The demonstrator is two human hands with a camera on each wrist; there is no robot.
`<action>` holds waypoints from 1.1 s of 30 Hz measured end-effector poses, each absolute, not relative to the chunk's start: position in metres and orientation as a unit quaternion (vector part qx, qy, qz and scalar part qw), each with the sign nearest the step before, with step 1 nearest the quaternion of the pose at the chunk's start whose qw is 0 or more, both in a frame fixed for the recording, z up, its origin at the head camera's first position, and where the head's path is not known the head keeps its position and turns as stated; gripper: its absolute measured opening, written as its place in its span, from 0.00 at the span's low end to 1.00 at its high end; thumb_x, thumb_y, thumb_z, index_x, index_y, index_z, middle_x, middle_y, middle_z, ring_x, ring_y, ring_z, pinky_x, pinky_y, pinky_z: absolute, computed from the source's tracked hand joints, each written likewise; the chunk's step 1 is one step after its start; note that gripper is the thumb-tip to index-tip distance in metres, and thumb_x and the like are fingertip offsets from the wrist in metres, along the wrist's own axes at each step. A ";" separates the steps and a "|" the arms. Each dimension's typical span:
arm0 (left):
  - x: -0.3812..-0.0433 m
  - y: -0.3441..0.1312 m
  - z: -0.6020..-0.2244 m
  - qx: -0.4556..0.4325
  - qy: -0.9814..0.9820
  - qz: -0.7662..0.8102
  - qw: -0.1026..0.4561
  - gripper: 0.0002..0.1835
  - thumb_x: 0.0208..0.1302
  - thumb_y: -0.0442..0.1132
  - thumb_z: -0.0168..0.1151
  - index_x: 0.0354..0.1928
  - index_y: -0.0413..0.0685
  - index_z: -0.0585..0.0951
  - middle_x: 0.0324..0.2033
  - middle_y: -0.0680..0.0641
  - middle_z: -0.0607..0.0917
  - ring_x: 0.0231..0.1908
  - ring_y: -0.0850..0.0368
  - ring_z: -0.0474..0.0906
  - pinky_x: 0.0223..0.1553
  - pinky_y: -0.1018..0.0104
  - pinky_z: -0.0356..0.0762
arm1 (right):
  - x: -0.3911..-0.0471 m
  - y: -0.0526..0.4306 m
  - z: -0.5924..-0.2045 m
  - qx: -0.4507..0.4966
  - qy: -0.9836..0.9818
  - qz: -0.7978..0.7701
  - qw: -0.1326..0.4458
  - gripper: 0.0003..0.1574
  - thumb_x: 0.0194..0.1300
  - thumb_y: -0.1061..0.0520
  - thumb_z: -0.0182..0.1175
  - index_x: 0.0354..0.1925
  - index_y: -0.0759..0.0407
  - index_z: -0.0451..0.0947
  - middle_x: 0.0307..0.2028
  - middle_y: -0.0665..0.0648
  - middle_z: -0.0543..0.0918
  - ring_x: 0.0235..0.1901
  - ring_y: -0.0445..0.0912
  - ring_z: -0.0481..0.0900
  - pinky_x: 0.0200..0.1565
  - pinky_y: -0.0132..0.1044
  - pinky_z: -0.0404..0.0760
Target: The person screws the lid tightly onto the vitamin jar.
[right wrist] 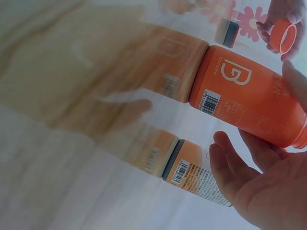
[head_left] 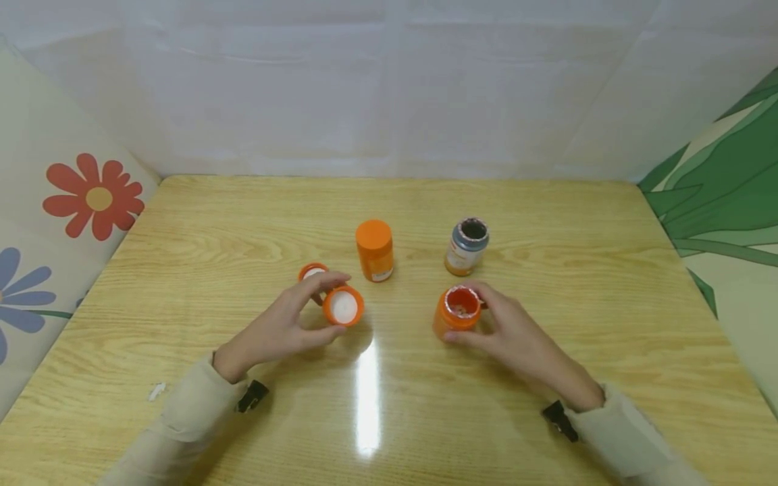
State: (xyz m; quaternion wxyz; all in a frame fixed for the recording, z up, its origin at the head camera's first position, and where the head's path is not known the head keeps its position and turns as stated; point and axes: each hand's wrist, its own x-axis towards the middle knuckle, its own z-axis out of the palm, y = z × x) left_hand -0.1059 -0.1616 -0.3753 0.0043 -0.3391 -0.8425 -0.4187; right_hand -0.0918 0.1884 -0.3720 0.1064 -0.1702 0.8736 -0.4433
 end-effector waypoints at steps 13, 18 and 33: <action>-0.105 -0.158 -0.373 -0.340 -0.838 -0.428 -0.002 0.32 0.53 0.33 0.74 0.60 0.42 0.73 0.52 0.50 0.82 0.46 0.62 0.76 0.48 0.68 0.76 | -0.088 0.184 -0.372 -0.184 0.879 -0.426 0.109 0.42 0.57 0.44 0.72 0.64 0.55 0.69 0.55 0.52 0.83 0.59 0.52 0.79 0.61 0.57 0.75; -0.105 -0.158 -0.372 -0.346 -0.834 -0.431 -0.003 0.32 0.54 0.32 0.72 0.63 0.44 0.73 0.51 0.50 0.82 0.46 0.60 0.75 0.48 0.68 0.76 | -0.087 0.183 -0.373 -0.189 0.876 -0.429 0.116 0.42 0.57 0.43 0.72 0.64 0.55 0.69 0.55 0.52 0.83 0.58 0.52 0.79 0.61 0.57 0.76; -0.103 -0.152 -0.369 -0.339 -0.828 -0.446 -0.008 0.31 0.52 0.34 0.75 0.58 0.45 0.73 0.52 0.50 0.82 0.48 0.57 0.78 0.51 0.65 0.78 | -0.088 0.182 -0.376 -0.197 0.866 -0.438 0.139 0.41 0.56 0.42 0.72 0.63 0.53 0.69 0.55 0.51 0.82 0.57 0.49 0.79 0.61 0.55 0.76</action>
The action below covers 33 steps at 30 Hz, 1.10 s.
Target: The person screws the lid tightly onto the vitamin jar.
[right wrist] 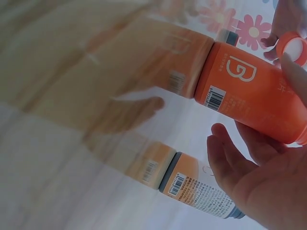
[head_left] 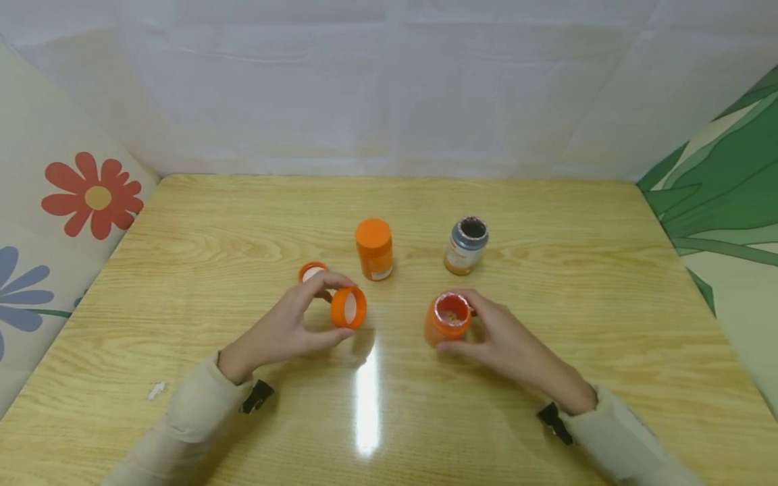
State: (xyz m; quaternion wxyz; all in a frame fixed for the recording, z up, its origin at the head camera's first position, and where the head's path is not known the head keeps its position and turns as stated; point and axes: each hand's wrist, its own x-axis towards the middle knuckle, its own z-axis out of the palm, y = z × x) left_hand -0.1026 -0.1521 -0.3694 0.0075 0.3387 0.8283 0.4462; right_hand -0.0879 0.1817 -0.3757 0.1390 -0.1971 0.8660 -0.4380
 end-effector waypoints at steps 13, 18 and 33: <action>-0.103 -0.149 -0.369 0.346 0.826 0.446 0.013 0.32 0.53 0.35 0.76 0.60 0.46 0.74 0.53 0.50 0.82 0.47 0.62 0.75 0.47 0.61 0.78 | -0.087 0.179 -0.376 -0.198 0.862 -0.445 0.142 0.39 0.55 0.45 0.74 0.61 0.50 0.71 0.54 0.49 0.83 0.56 0.47 0.79 0.61 0.54 0.76; -0.105 -0.147 -0.369 0.357 0.819 0.449 0.010 0.33 0.53 0.35 0.76 0.62 0.48 0.74 0.54 0.49 0.82 0.49 0.62 0.76 0.48 0.60 0.79 | -0.088 0.178 -0.376 -0.205 0.862 -0.442 0.140 0.39 0.55 0.45 0.74 0.62 0.51 0.71 0.55 0.49 0.82 0.57 0.48 0.79 0.61 0.54 0.76; -0.105 -0.142 -0.366 0.362 0.820 0.444 -0.015 0.35 0.49 0.35 0.78 0.61 0.47 0.75 0.55 0.50 0.82 0.49 0.61 0.74 0.47 0.60 0.76 | -0.087 0.176 -0.374 -0.204 0.863 -0.439 0.146 0.38 0.56 0.44 0.73 0.61 0.51 0.71 0.55 0.49 0.82 0.57 0.48 0.79 0.61 0.55 0.76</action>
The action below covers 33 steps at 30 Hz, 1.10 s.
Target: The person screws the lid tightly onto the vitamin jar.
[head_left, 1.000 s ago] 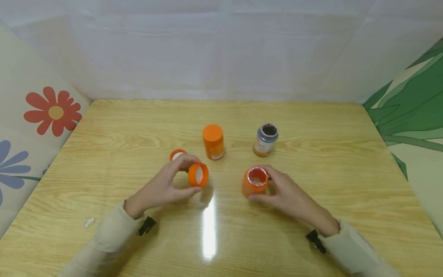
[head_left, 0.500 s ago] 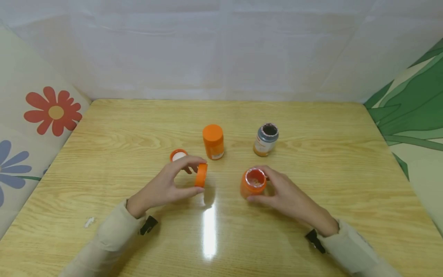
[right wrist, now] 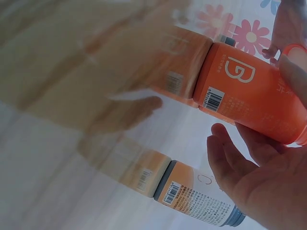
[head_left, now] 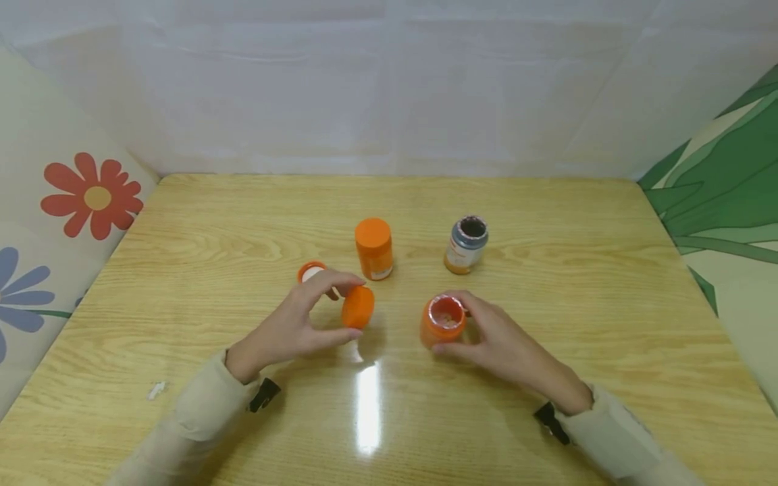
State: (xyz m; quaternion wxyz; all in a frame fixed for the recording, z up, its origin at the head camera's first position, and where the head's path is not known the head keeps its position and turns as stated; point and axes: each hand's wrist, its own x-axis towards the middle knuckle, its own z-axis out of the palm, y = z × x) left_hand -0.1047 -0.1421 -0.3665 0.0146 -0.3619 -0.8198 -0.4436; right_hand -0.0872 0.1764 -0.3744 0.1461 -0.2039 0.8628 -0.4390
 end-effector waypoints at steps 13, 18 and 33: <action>-0.102 -0.137 -0.366 -0.361 -0.823 -0.438 0.031 0.36 0.48 0.36 0.79 0.62 0.48 0.75 0.51 0.51 0.82 0.48 0.61 0.73 0.49 0.64 0.75 | -0.085 0.170 -0.376 -0.219 0.864 -0.431 0.142 0.41 0.54 0.44 0.74 0.63 0.53 0.71 0.57 0.50 0.81 0.58 0.47 0.78 0.62 0.53 0.76; -0.099 -0.136 -0.365 -0.355 -0.825 -0.439 0.023 0.36 0.49 0.35 0.78 0.63 0.50 0.76 0.51 0.51 0.80 0.49 0.61 0.72 0.49 0.61 0.76 | -0.084 0.169 -0.376 -0.225 0.862 -0.430 0.147 0.41 0.55 0.43 0.73 0.63 0.52 0.70 0.58 0.50 0.81 0.58 0.48 0.78 0.62 0.53 0.76; -0.101 -0.129 -0.365 -0.378 -0.808 -0.448 0.045 0.36 0.45 0.35 0.80 0.58 0.43 0.74 0.52 0.49 0.81 0.49 0.60 0.72 0.48 0.64 0.73 | -0.081 0.161 -0.373 -0.227 0.858 -0.433 0.158 0.41 0.54 0.44 0.74 0.63 0.50 0.71 0.58 0.47 0.80 0.57 0.44 0.78 0.62 0.50 0.77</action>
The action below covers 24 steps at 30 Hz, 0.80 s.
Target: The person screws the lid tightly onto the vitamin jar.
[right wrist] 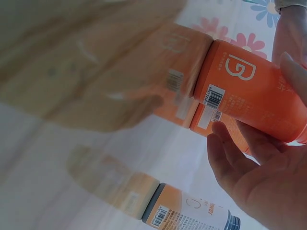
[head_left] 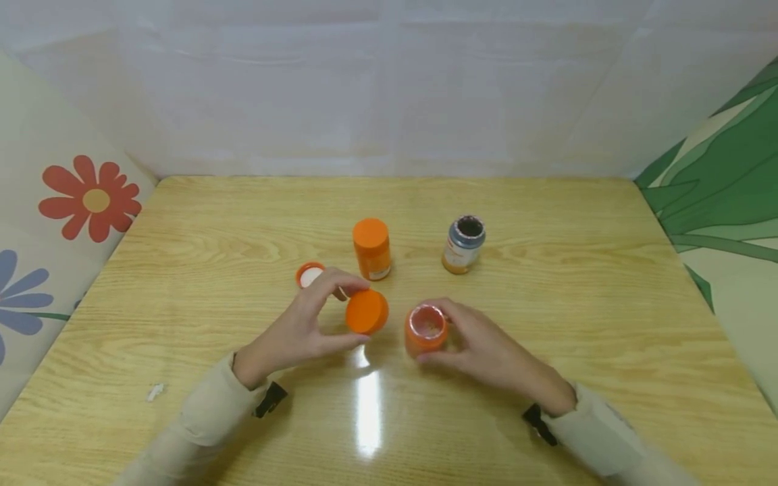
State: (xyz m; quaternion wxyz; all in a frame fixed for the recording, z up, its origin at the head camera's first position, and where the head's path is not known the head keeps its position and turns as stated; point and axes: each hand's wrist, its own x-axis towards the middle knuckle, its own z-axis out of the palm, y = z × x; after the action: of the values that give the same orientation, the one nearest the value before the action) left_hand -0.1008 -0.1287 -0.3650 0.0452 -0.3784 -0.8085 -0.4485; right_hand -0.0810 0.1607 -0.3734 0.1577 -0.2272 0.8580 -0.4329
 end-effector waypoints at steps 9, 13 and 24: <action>-0.100 -0.120 -0.363 -0.391 -0.799 -0.454 0.047 0.35 0.47 0.35 0.79 0.60 0.44 0.76 0.51 0.49 0.81 0.48 0.59 0.72 0.48 0.61 0.75 | -0.080 0.157 -0.375 -0.252 0.855 -0.429 0.145 0.40 0.54 0.43 0.74 0.62 0.51 0.72 0.56 0.48 0.81 0.56 0.44 0.79 0.61 0.49 0.77; -0.098 -0.116 -0.360 -0.399 -0.797 -0.451 0.042 0.35 0.48 0.36 0.79 0.61 0.44 0.76 0.51 0.49 0.81 0.49 0.58 0.73 0.48 0.60 0.76 | -0.080 0.154 -0.374 -0.260 0.855 -0.426 0.144 0.41 0.54 0.43 0.74 0.63 0.51 0.72 0.57 0.48 0.81 0.57 0.44 0.79 0.61 0.49 0.77; -0.095 -0.109 -0.359 -0.415 -0.796 -0.439 0.027 0.33 0.50 0.38 0.78 0.61 0.45 0.77 0.55 0.48 0.79 0.55 0.55 0.74 0.59 0.59 0.75 | -0.079 0.149 -0.375 -0.276 0.855 -0.414 0.144 0.43 0.54 0.43 0.73 0.64 0.52 0.70 0.57 0.50 0.81 0.55 0.45 0.80 0.59 0.49 0.79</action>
State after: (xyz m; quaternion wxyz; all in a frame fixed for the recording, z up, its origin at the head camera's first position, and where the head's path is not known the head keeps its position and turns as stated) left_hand -0.0951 -0.1089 -0.3587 0.0273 -0.4152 -0.7964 -0.4388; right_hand -0.0788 0.1485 -0.3746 0.1444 -0.2764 0.8551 -0.4142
